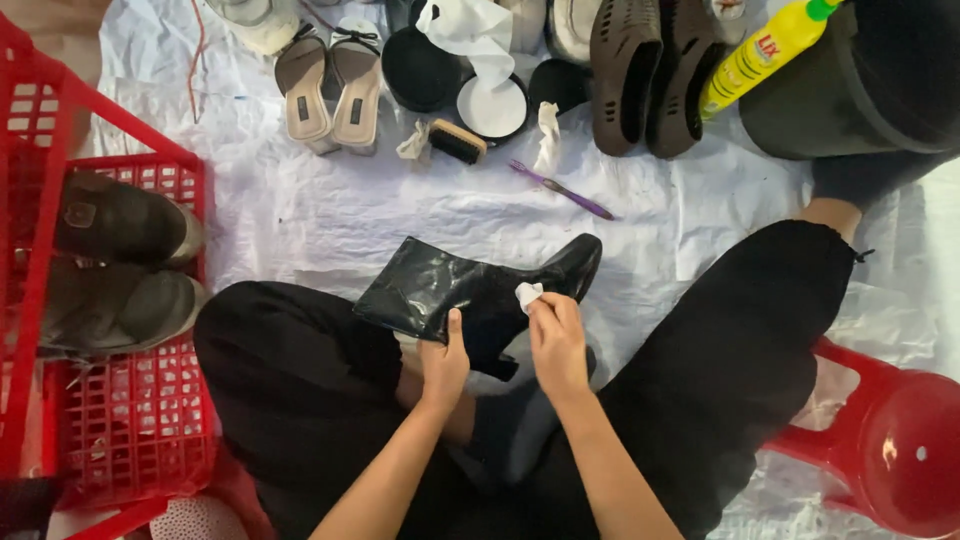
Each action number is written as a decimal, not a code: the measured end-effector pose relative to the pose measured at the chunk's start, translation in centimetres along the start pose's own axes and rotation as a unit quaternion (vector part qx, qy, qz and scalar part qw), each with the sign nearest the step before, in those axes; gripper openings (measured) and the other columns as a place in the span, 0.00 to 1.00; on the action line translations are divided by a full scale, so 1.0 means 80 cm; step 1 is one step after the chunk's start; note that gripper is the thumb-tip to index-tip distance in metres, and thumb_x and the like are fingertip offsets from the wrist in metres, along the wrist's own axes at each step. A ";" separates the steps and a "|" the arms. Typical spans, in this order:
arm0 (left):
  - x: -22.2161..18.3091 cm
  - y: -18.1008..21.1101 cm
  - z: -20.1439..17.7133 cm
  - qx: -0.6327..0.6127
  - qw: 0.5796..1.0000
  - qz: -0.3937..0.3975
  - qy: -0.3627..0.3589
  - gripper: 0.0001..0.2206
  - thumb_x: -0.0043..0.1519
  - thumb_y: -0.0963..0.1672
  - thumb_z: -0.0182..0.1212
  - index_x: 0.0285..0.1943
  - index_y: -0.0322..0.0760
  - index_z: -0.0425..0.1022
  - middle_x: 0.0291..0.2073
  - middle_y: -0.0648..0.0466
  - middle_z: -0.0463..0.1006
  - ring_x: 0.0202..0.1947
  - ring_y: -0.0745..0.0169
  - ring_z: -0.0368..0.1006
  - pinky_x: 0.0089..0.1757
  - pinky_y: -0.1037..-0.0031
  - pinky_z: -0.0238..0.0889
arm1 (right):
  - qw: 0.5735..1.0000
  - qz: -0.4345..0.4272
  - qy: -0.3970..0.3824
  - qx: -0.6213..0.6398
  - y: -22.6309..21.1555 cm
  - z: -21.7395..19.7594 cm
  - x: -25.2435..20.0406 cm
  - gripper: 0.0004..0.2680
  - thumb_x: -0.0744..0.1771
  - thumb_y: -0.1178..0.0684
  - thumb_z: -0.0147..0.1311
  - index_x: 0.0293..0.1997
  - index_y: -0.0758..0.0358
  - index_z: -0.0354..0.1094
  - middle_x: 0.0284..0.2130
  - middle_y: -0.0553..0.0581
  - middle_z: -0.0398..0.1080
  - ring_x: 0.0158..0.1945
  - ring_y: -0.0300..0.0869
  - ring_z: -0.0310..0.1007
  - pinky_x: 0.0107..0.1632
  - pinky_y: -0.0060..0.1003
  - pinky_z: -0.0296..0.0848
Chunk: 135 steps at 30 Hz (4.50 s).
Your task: Cleaning a black high-heeled boot using a cloth and a small brush while sitting on the floor.
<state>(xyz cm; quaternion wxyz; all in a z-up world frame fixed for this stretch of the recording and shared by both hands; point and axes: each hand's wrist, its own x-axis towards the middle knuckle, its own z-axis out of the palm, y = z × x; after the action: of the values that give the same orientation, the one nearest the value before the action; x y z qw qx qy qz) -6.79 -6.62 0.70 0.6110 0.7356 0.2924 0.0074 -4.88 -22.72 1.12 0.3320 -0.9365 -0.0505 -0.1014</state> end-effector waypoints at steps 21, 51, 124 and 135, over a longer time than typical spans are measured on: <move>-0.041 0.064 0.073 0.328 0.838 0.423 -0.104 0.27 0.57 0.54 0.73 0.60 0.36 0.76 0.51 0.44 0.80 0.59 0.36 0.74 0.57 0.51 0.64 | 0.992 0.093 -0.074 0.050 0.135 0.001 0.019 0.03 0.70 0.54 0.61 0.46 0.51 0.80 0.43 0.49 0.71 0.52 0.53 0.78 0.54 0.47 0.77; -0.045 0.015 -0.038 0.304 0.895 0.230 -0.230 0.39 0.55 0.43 0.79 0.76 0.30 0.65 0.52 0.41 0.75 0.54 0.36 0.79 0.49 0.55 0.79 | 0.996 -0.073 0.041 0.030 0.016 0.058 0.034 0.02 0.68 0.58 0.67 0.41 0.61 0.79 0.35 0.56 0.71 0.44 0.53 0.75 0.52 0.44 0.74; -0.024 0.020 -0.056 0.271 0.937 -0.050 -0.215 0.43 0.71 0.60 0.52 0.84 0.27 0.46 0.73 0.29 0.62 0.78 0.28 0.50 0.71 0.42 0.40 | 0.893 0.292 -0.178 0.292 0.078 -0.008 -0.015 0.18 0.69 0.65 0.58 0.68 0.58 0.72 0.43 0.57 0.76 0.44 0.38 0.75 0.49 0.34 0.78; 0.009 0.031 -0.020 0.313 0.925 0.126 -0.176 0.22 0.49 0.56 0.78 0.48 0.47 0.83 0.37 0.52 0.86 0.46 0.43 0.79 0.51 0.57 0.60 | 0.913 0.252 -0.228 0.227 0.083 -0.001 -0.021 0.16 0.70 0.55 0.61 0.67 0.53 0.73 0.44 0.61 0.79 0.48 0.45 0.77 0.53 0.42 0.78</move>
<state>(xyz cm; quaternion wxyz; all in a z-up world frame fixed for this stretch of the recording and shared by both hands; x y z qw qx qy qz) -5.73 -5.11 3.08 0.3848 0.9098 0.0729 -0.1371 -5.45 -27.96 -3.27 0.5295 -0.8154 0.0909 0.2155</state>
